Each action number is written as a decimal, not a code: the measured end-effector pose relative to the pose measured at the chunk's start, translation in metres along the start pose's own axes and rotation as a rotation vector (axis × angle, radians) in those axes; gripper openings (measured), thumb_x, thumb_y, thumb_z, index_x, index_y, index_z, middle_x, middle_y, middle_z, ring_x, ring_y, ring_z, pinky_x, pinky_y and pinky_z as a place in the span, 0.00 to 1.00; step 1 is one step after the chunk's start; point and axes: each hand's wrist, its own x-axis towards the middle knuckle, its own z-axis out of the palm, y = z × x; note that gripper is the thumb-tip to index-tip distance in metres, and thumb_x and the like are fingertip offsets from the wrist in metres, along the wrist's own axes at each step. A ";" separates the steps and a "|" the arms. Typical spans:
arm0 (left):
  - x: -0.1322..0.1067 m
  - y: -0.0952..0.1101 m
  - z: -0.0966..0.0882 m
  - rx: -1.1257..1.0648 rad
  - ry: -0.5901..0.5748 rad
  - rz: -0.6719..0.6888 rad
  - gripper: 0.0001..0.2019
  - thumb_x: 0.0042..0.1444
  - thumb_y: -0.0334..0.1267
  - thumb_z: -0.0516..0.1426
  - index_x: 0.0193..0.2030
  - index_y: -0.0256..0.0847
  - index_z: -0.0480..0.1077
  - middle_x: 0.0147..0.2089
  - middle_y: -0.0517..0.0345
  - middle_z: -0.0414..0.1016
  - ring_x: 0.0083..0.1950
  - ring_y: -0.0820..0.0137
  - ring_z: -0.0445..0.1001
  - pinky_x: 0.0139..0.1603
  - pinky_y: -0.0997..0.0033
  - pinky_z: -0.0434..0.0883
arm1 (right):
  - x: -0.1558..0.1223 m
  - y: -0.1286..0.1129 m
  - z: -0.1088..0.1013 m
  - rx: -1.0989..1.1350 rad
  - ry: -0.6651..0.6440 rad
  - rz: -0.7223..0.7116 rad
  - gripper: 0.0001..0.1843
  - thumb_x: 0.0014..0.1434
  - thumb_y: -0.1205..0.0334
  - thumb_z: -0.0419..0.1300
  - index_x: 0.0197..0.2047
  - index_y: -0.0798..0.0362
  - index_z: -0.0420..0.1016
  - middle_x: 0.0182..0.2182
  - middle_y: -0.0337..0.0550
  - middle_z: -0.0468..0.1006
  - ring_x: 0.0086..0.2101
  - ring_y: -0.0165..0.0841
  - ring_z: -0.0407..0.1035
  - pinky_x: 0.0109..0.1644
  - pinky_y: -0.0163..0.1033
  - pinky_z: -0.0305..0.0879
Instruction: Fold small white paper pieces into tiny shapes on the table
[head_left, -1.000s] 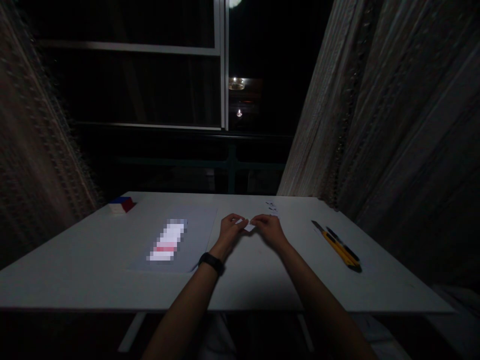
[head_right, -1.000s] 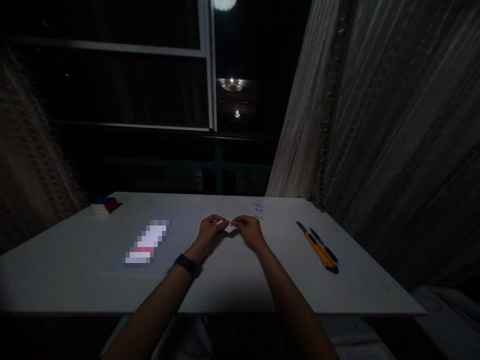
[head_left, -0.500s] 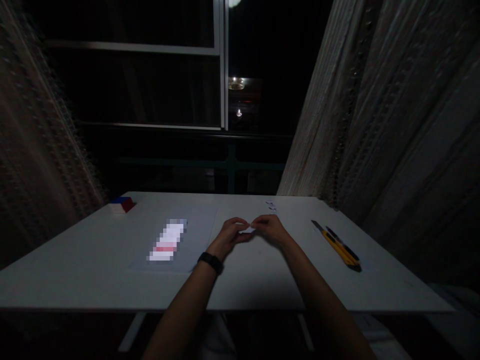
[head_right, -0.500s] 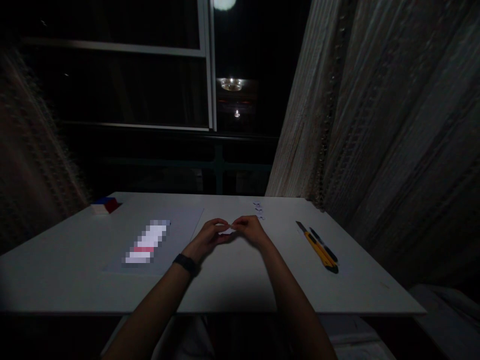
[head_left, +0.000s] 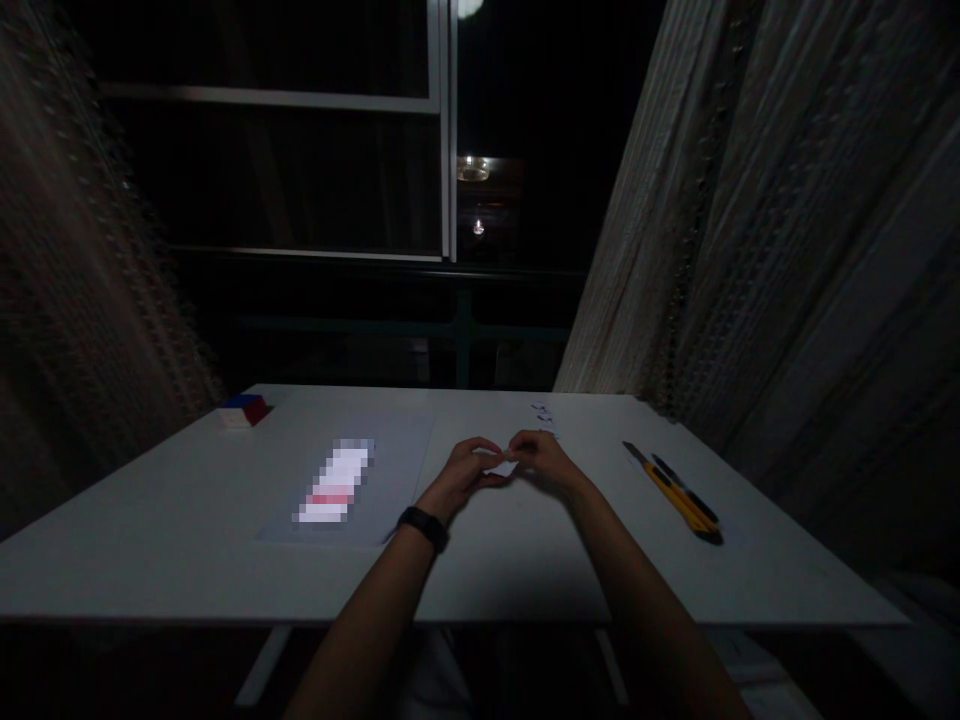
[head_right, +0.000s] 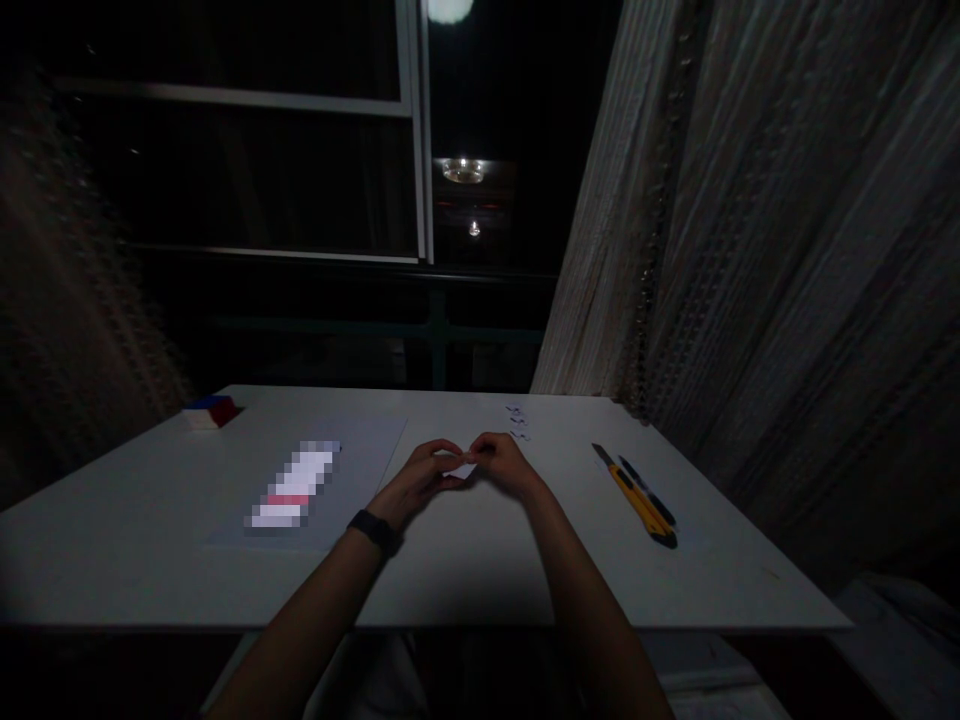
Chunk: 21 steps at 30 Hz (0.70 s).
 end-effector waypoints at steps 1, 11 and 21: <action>0.000 0.000 0.001 0.017 0.008 0.021 0.12 0.38 0.30 0.66 0.29 0.33 0.68 0.28 0.52 0.72 0.31 0.67 0.75 0.32 0.65 0.75 | 0.000 0.000 -0.001 0.010 -0.005 0.007 0.08 0.39 0.61 0.64 0.23 0.56 0.73 0.21 0.38 0.73 0.24 0.29 0.65 0.29 0.34 0.60; 0.006 -0.011 0.006 0.258 0.070 0.280 0.16 0.36 0.40 0.66 0.30 0.33 0.69 0.21 0.55 0.72 0.23 0.71 0.71 0.22 0.75 0.66 | 0.005 0.005 -0.001 0.056 0.103 0.198 0.03 0.33 0.67 0.62 0.17 0.57 0.73 0.14 0.38 0.71 0.19 0.28 0.62 0.25 0.34 0.57; 0.005 -0.009 0.007 0.398 0.192 0.498 0.10 0.41 0.39 0.62 0.29 0.36 0.71 0.26 0.57 0.73 0.28 0.71 0.71 0.31 0.73 0.68 | 0.006 0.011 0.016 -0.058 0.408 0.092 0.03 0.35 0.64 0.60 0.18 0.54 0.74 0.18 0.41 0.75 0.23 0.33 0.68 0.29 0.37 0.63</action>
